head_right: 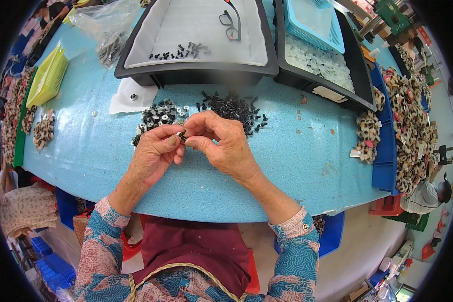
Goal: The person fastens parts onto a small plush toy, transfers plastic eye pins from a tray onto the table, cleans a pair of glasses with an apron, and assembles the plastic eye pins and washers together by hand.
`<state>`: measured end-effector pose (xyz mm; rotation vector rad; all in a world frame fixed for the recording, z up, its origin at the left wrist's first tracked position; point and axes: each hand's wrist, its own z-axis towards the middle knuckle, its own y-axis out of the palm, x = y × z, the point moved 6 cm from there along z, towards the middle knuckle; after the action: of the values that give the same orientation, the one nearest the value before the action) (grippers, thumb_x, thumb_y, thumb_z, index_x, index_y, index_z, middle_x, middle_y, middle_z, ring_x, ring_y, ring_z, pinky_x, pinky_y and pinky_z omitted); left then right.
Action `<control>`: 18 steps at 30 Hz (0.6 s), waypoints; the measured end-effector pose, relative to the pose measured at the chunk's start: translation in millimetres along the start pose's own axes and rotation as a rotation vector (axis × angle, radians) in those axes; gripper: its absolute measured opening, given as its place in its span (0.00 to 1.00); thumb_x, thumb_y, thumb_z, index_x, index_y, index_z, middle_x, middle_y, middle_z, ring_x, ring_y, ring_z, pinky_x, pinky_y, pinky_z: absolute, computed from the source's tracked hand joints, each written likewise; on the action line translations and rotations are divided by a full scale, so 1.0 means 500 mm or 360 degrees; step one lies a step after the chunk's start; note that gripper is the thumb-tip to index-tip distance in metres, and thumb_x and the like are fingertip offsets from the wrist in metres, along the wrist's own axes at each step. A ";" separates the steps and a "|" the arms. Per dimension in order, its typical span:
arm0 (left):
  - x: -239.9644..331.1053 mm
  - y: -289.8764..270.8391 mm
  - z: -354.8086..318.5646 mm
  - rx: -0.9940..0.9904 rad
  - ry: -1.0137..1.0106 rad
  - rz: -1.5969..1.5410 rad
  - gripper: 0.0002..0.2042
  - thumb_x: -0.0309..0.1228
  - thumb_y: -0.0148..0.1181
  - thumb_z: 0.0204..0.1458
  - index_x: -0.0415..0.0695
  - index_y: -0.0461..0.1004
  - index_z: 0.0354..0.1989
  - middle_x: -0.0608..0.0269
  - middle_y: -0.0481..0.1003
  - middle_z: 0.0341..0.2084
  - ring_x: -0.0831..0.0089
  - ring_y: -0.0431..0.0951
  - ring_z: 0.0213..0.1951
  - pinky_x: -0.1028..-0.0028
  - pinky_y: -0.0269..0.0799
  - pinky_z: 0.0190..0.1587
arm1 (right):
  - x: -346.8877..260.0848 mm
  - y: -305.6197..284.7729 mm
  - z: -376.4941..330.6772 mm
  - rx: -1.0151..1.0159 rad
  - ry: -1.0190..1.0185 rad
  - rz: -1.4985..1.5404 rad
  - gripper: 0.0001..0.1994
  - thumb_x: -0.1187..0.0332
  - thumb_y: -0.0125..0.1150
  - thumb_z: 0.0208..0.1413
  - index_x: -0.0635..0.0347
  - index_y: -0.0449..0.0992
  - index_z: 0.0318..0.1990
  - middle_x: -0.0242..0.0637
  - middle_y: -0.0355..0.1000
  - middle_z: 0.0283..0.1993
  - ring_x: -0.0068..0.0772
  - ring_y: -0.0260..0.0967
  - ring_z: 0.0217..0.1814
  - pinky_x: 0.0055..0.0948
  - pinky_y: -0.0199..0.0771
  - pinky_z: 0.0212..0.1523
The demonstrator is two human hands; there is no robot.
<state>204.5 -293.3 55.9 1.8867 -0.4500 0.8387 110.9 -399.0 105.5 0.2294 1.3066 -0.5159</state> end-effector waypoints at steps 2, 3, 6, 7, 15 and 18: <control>-0.001 0.000 0.001 0.0006 -0.0008 -0.0002 0.09 0.23 0.58 0.50 0.35 0.74 0.40 0.59 0.75 0.29 0.75 0.75 0.26 0.79 0.73 0.24 | 0.000 0.000 -0.001 -0.0001 -0.0056 -0.0066 0.11 0.81 0.59 0.46 0.65 0.71 0.39 0.39 0.74 0.32 0.27 0.75 0.35 0.23 0.76 0.38; -0.001 -0.001 0.000 0.0021 -0.0010 0.0003 0.09 0.23 0.58 0.50 0.35 0.74 0.39 0.59 0.75 0.28 0.75 0.75 0.26 0.79 0.74 0.24 | -0.004 0.003 -0.001 -0.0007 -0.0118 -0.0123 0.11 0.81 0.60 0.46 0.65 0.71 0.39 0.39 0.74 0.32 0.28 0.75 0.35 0.23 0.76 0.38; -0.006 0.001 -0.001 0.0038 0.0014 0.0054 0.08 0.23 0.58 0.50 0.35 0.74 0.39 0.58 0.75 0.28 0.74 0.75 0.25 0.78 0.74 0.23 | -0.007 0.006 -0.002 0.0016 -0.0164 -0.0198 0.12 0.81 0.60 0.46 0.65 0.71 0.40 0.40 0.73 0.32 0.30 0.75 0.35 0.24 0.76 0.37; -0.007 0.002 0.001 0.0032 0.0010 0.0051 0.08 0.23 0.58 0.50 0.35 0.74 0.39 0.58 0.75 0.28 0.74 0.75 0.25 0.78 0.74 0.23 | -0.005 0.006 0.000 0.0020 -0.0162 -0.0204 0.12 0.81 0.60 0.46 0.65 0.71 0.40 0.40 0.73 0.32 0.30 0.75 0.35 0.24 0.76 0.37; -0.006 0.005 0.006 -0.0107 -0.0108 0.0129 0.14 0.30 0.56 0.53 0.33 0.71 0.44 0.60 0.74 0.28 0.75 0.75 0.26 0.78 0.74 0.24 | -0.012 0.013 0.007 -0.0041 -0.0564 -0.0522 0.10 0.80 0.57 0.49 0.64 0.72 0.40 0.37 0.69 0.31 0.29 0.68 0.27 0.23 0.72 0.31; 0.021 0.005 0.004 -0.0092 0.0061 0.0099 0.18 0.34 0.54 0.55 0.33 0.67 0.49 0.62 0.74 0.28 0.76 0.75 0.26 0.78 0.73 0.23 | 0.028 -0.012 0.010 -0.0060 0.0093 0.0180 0.06 0.77 0.53 0.53 0.64 0.72 0.39 0.34 0.69 0.31 0.24 0.67 0.28 0.21 0.71 0.31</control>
<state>210.9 -295.7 64.3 1.8081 -0.5064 0.8925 114.6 -409.5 94.0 0.2869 1.3504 -0.3905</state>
